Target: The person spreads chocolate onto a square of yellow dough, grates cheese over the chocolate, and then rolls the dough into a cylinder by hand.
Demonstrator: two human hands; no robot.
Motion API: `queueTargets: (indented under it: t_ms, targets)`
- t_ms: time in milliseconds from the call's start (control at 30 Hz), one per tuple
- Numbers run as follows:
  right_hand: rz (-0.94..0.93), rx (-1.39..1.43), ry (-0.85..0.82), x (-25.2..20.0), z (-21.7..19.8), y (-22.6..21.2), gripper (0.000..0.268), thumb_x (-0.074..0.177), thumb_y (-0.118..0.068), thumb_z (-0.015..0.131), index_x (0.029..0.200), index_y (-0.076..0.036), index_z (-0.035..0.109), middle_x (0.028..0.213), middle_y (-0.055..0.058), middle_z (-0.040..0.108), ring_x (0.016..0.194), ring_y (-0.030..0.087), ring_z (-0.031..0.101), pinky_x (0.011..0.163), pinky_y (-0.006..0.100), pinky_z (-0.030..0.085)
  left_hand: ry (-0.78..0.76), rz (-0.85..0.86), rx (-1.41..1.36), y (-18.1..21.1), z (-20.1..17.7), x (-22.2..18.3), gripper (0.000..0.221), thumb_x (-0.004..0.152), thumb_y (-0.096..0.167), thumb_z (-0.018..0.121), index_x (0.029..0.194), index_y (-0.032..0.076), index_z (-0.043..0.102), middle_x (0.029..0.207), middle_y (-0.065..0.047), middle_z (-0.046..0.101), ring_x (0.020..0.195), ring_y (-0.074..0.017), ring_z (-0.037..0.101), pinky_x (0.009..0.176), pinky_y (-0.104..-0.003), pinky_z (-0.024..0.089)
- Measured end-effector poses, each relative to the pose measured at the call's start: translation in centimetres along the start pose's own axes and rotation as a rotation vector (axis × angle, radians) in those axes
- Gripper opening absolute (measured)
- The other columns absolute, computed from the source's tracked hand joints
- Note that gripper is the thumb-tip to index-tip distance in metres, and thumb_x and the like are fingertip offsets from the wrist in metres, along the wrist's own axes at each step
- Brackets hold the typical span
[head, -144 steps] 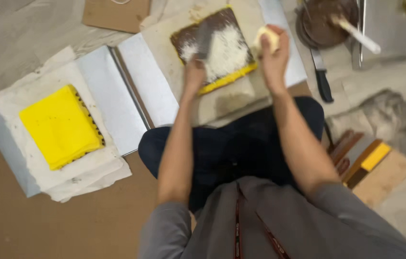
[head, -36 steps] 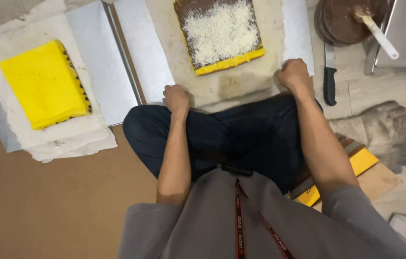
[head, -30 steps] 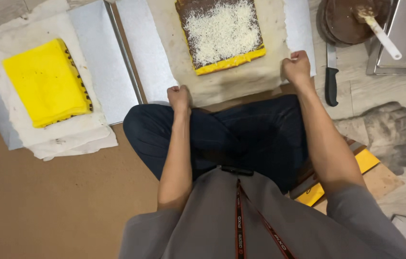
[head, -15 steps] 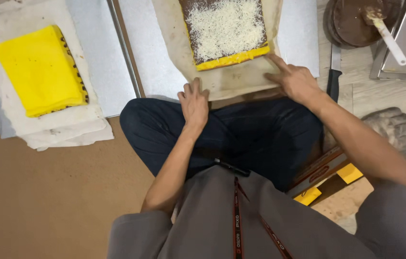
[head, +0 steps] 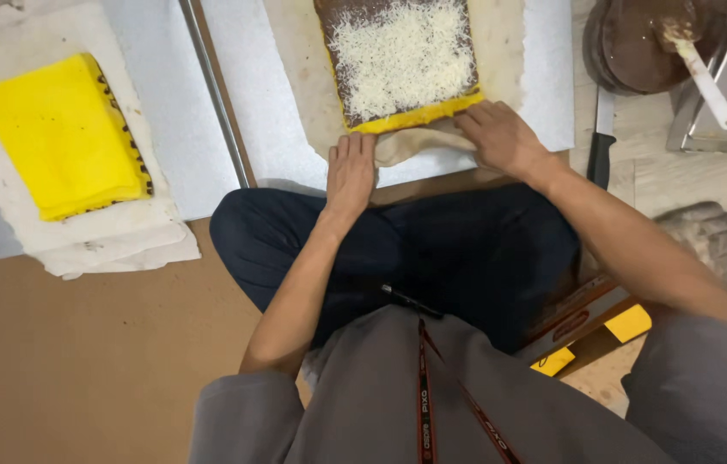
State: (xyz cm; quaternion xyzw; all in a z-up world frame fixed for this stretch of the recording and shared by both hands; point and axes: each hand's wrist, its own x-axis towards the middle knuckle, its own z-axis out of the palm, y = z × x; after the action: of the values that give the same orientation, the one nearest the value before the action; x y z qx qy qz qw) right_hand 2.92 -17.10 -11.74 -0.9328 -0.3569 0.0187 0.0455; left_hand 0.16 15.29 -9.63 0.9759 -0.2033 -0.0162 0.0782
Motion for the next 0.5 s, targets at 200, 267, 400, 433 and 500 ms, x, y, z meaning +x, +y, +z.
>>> queueTargets:
  t_ms: [200, 267, 400, 433, 500]
  targets:
    - [-0.112, 0.092, 0.129, 0.1, 0.9, 1.8, 0.035, 0.101, -0.041, 0.047, 0.123, -0.018, 0.06, 0.094, 0.002, 0.048, 0.084, 0.024, 0.056, 0.074, 0.036, 0.047, 0.016, 0.015, -0.066, -1.4, 1.5, 0.7, 0.042, 0.074, 0.008, 0.08, 0.112, 0.017, 0.063, 0.097, -0.006, 0.06, 0.098, -0.0271, 0.055, 0.089, -0.043, 0.037]
    - [-0.126, 0.101, 0.18, 0.6, 2.3, 3.0, 0.028, 0.105, -0.032, 0.047, 0.125, -0.021, 0.062, 0.091, 0.001, 0.046, 0.078, 0.023, 0.054, 0.07, 0.035, 0.048, 0.06, -0.004, -0.089, -2.5, 2.2, 1.7, 0.035, 0.07, 0.006, 0.082, 0.1, 0.019, 0.068, 0.093, -0.005, 0.063, 0.095, -0.0259, 0.058, 0.09, -0.044, 0.039]
    - [0.146, 0.34, 0.137, 3.8, -1.3, 3.9, 0.037, 0.09, -0.001, 0.065, 0.122, -0.016, 0.072, 0.098, 0.002, 0.053, 0.078, 0.021, 0.055, 0.056, 0.028, 0.047, 0.047, -0.096, -0.312, -3.9, -1.3, 5.4, 0.044, 0.063, 0.001, 0.078, 0.103, 0.019, 0.071, 0.098, -0.002, 0.066, 0.094, -0.0259, 0.061, 0.088, -0.042, 0.038]
    - [0.248, 0.479, 0.092, 5.0, -3.0, 3.9, 0.046, 0.081, 0.02, 0.068, 0.118, -0.006, 0.073, 0.105, 0.006, 0.056, 0.083, 0.021, 0.055, 0.046, 0.024, 0.043, 0.065, -0.137, -0.442, -4.1, -2.7, 6.6, 0.049, 0.063, -0.01, 0.068, 0.104, 0.015, 0.073, 0.099, -0.005, 0.068, 0.091, -0.0293, 0.063, 0.082, -0.04, 0.036]
    - [0.186, 0.425, 0.224, 7.2, -1.9, 5.4, 0.031, 0.087, 0.015, 0.075, 0.113, -0.001, 0.073, 0.103, 0.008, 0.058, 0.081, 0.023, 0.057, 0.046, 0.027, 0.047, 0.079, -0.163, -0.508, -5.0, -3.3, 8.9, 0.042, 0.067, -0.014, 0.066, 0.098, 0.014, 0.072, 0.094, -0.005, 0.07, 0.089, -0.0267, 0.064, 0.081, -0.039, 0.038]
